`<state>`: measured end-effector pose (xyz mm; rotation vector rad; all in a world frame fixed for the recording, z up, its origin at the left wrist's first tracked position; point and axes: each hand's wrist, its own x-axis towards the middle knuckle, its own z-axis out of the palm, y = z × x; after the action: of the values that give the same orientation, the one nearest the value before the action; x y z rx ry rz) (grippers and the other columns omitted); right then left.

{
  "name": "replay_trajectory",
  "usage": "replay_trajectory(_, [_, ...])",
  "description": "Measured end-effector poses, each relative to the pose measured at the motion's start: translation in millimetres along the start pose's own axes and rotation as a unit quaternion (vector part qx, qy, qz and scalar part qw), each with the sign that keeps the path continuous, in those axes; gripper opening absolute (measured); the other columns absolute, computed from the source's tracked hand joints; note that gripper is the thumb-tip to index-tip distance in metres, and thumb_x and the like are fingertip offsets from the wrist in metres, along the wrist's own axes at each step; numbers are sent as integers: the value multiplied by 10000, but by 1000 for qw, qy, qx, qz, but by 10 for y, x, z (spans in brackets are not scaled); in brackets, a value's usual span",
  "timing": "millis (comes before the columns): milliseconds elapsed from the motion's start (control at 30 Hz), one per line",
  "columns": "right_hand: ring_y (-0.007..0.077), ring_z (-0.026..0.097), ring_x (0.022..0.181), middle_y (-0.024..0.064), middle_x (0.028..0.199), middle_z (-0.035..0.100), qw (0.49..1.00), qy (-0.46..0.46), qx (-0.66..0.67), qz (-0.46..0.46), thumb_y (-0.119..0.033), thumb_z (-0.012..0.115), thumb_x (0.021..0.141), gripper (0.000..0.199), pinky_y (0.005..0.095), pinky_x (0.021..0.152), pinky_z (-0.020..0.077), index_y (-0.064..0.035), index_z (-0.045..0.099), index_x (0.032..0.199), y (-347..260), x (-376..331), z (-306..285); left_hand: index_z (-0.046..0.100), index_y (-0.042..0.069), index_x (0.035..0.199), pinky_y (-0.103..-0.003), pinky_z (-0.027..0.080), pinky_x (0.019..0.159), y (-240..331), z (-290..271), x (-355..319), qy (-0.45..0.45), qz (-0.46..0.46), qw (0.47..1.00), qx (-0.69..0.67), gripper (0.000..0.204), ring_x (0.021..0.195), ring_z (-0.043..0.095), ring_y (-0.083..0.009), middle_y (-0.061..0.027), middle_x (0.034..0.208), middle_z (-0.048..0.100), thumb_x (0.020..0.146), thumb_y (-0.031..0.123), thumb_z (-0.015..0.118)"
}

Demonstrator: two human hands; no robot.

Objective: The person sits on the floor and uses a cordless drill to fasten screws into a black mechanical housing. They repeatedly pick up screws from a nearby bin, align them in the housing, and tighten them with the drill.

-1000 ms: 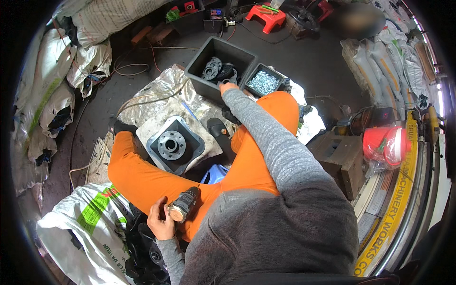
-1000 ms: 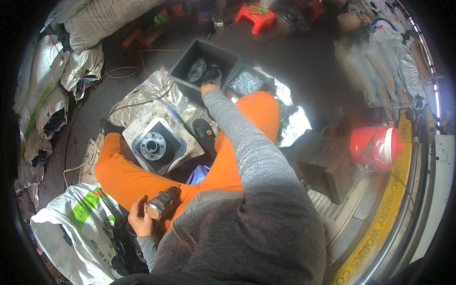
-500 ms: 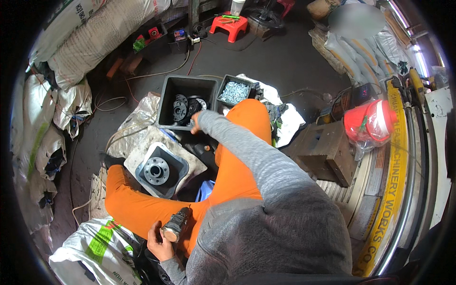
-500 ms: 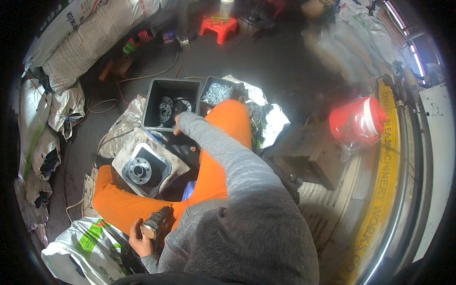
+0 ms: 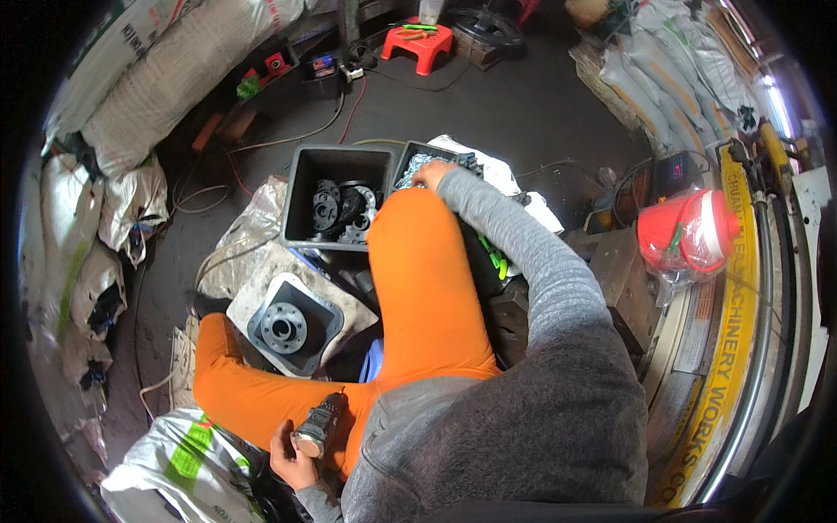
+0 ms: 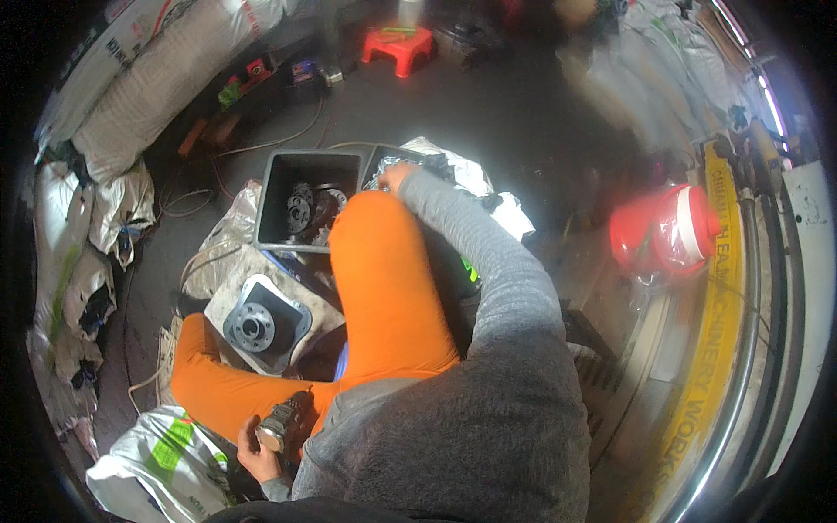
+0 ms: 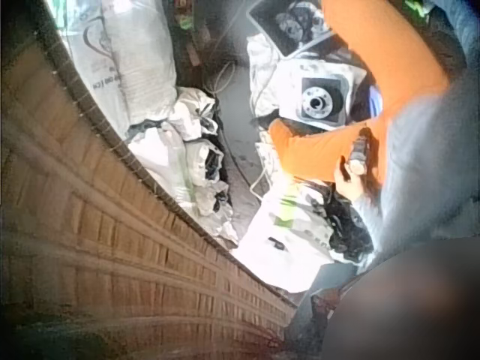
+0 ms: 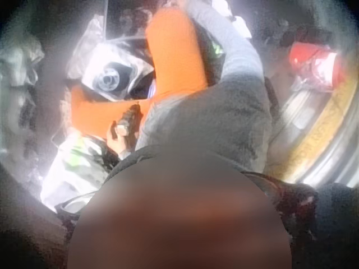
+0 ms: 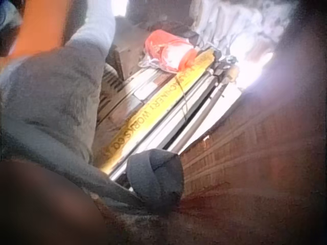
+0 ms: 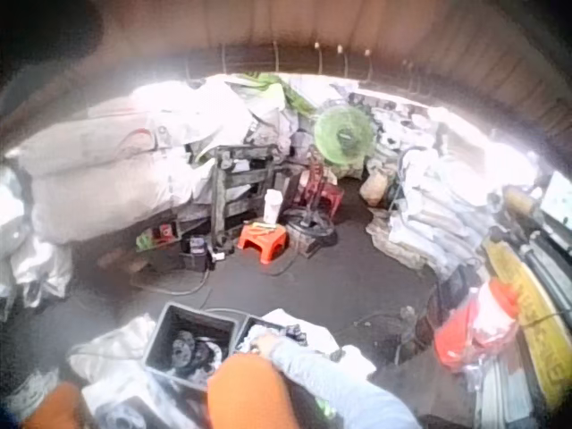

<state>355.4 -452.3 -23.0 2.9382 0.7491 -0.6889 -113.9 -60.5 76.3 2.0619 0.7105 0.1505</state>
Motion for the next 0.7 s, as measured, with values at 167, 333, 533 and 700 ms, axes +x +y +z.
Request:
replay_trajectory(167, [224,587,981,38,986,621,984,159,-82,-7,-228,526,835,185,401,842,457,-176,674,931,-120,-184,513,598,-75,1049,-342,475,848,41,1,20,-9,2,1000,-2,274,925,624,-242,-164,983,645,793,-21,516])
replay_trajectory(333, [204,590,970,37,962,615,986,134,-89,-51,-174,548,809,186,375,833,455,-163,670,948,86,-370,568,590,-73,1069,-345,464,868,88,8,8,-18,-16,1000,-10,283,960,609,-242,-165,1023,632,797,-33,524])
replay_trajectory(533, [246,587,1016,62,991,631,997,56,-38,-26,-287,580,815,206,419,871,452,-154,684,931,-35,-316,382,589,-73,1060,-339,466,870,108,26,11,-14,-30,999,-31,270,953,608,-229,-154,1018,634,798,-45,531])
replay_trajectory(700, [268,545,1118,46,1175,594,997,65,31,-3,-264,601,832,299,406,953,444,-177,633,1117,-40,-108,172,591,-74,1054,-336,468,862,71,16,7,-5,-20,1000,-2,268,941,610,-224,-147,1004,638,795,-54,526])
